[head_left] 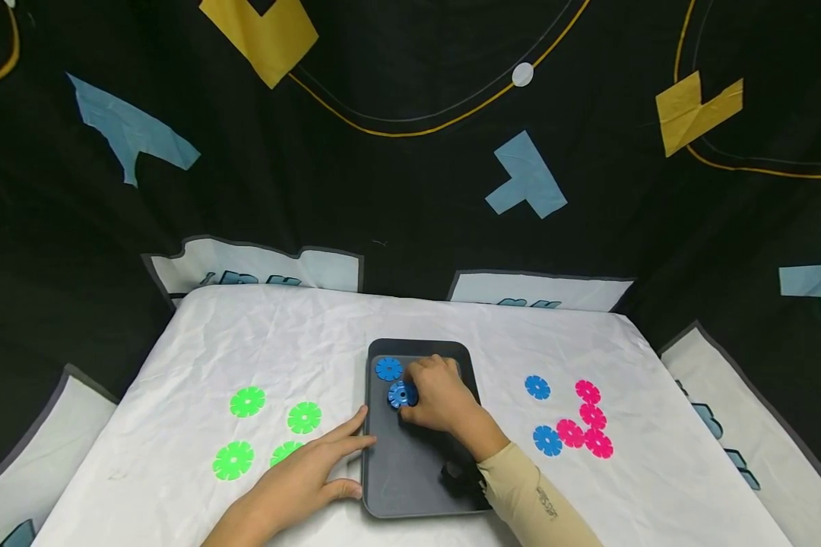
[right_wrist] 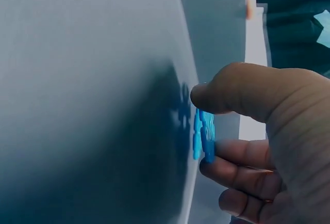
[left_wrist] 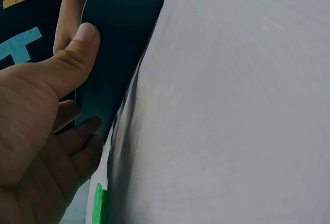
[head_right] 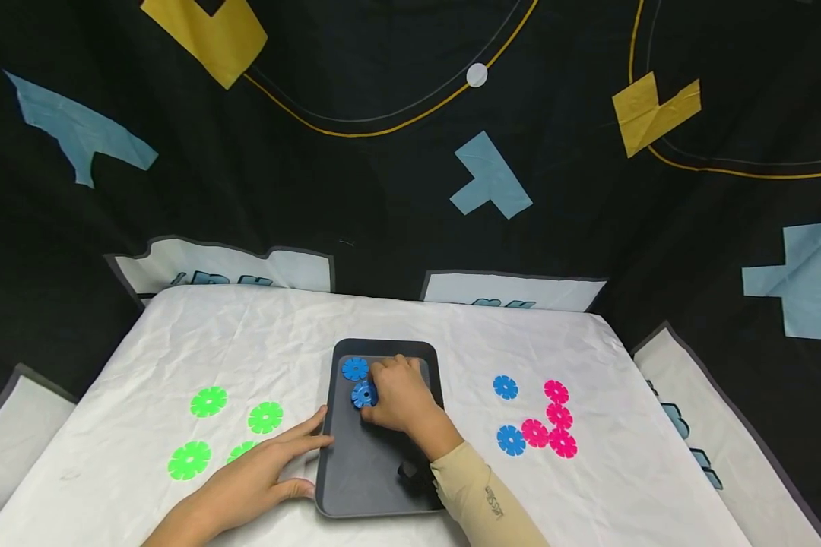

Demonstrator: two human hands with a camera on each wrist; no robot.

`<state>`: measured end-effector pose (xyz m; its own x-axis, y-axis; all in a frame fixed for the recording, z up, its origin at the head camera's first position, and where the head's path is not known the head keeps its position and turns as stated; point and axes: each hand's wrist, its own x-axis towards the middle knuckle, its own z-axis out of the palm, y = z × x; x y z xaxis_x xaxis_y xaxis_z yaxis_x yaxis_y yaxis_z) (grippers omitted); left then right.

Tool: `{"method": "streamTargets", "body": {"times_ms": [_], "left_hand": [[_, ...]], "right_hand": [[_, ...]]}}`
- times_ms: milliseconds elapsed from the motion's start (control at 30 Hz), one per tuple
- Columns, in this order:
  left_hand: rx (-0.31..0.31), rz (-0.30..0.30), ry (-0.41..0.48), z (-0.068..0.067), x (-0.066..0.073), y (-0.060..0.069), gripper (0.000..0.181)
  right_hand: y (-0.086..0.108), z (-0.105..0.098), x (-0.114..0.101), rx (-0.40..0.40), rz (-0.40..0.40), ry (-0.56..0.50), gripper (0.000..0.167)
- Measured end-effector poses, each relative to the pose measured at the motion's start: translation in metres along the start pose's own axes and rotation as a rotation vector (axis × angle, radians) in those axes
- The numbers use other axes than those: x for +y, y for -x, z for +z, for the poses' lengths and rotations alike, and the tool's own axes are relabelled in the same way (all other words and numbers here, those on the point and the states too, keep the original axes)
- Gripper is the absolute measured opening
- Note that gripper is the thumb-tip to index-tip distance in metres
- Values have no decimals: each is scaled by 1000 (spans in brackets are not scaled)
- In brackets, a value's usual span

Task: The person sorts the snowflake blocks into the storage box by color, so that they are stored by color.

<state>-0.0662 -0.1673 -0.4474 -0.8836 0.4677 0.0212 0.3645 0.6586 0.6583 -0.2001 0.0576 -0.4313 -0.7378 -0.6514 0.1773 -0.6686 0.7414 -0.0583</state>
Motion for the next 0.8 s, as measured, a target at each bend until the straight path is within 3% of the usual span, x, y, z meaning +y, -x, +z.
{"method": "streamTargets", "body": {"times_ms": [267, 800], "left_hand": [[21, 30, -3, 1, -1, 0, 69], [18, 23, 3, 1, 0, -1, 70]], "right_hand": [[-7, 8, -5, -33, -18, -17, 42], [-10, 10, -10, -59, 7, -3, 42]]}}
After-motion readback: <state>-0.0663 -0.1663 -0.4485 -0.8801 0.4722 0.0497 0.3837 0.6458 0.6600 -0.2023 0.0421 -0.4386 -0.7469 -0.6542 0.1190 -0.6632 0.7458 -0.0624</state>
